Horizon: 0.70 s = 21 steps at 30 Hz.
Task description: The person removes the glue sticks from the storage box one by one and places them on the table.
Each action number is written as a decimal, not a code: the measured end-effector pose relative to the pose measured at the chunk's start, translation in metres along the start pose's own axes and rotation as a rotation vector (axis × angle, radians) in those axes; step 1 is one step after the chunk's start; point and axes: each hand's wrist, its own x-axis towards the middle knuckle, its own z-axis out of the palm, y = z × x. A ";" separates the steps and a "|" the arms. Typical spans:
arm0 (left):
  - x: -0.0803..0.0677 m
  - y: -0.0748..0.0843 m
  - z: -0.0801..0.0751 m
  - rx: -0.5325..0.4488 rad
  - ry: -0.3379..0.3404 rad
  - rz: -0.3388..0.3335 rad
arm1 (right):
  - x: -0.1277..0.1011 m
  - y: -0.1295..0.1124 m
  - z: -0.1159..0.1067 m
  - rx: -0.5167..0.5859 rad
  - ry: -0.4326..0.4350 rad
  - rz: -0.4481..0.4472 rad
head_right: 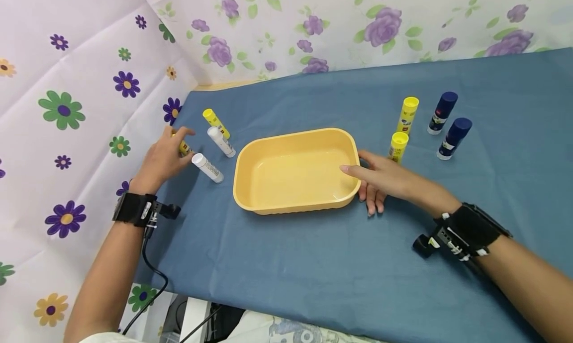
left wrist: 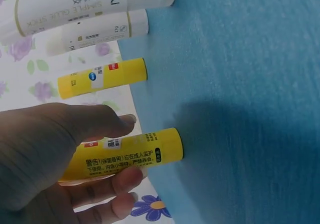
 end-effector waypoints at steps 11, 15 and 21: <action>0.005 -0.004 -0.001 -0.062 0.005 -0.001 | -0.001 0.002 -0.003 0.005 0.001 -0.004; 0.000 -0.006 -0.002 -0.077 -0.009 -0.011 | -0.001 0.001 0.000 0.000 -0.004 -0.012; -0.020 -0.005 -0.023 -0.064 -0.030 -0.047 | -0.024 -0.018 0.010 -0.185 0.064 0.041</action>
